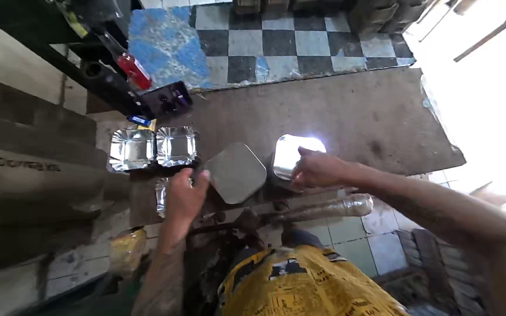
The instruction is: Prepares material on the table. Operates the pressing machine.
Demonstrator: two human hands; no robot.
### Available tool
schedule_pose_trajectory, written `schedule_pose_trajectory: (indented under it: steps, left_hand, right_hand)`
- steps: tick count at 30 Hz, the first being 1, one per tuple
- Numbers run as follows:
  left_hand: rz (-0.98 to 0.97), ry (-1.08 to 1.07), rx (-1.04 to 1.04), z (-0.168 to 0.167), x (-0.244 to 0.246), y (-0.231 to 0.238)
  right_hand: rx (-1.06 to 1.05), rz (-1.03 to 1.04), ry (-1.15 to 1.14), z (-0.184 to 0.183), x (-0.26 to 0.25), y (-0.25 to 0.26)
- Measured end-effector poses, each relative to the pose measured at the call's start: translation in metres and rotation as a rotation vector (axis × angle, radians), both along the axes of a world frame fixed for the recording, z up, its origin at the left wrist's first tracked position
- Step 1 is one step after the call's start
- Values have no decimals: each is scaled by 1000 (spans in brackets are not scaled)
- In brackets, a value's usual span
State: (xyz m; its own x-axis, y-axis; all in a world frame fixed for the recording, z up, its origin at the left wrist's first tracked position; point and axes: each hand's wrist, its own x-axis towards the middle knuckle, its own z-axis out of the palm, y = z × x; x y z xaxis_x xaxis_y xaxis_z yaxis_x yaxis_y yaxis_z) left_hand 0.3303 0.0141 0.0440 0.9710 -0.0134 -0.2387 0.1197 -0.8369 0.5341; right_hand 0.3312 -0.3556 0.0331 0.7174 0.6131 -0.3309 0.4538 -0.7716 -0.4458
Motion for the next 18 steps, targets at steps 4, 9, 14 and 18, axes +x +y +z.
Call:
schedule_pose_trajectory:
  steps: [4, 9, 14, 18]
  left_hand:
    - [-396, 271, 171, 10, -7, -98]
    - [-762, 596, -164, -18, 49, -80]
    - [-852, 825, -308, -15, 74, -72]
    - [-783, 557, -97, -5, 51, -82]
  right_hand:
    - [11, -42, 353, 22, 16, -4]
    - [80, 59, 273, 13, 14, -9]
    - [-50, -25, -171, -1, -43, 14]
    - [69, -181, -370, 9, -65, 16]
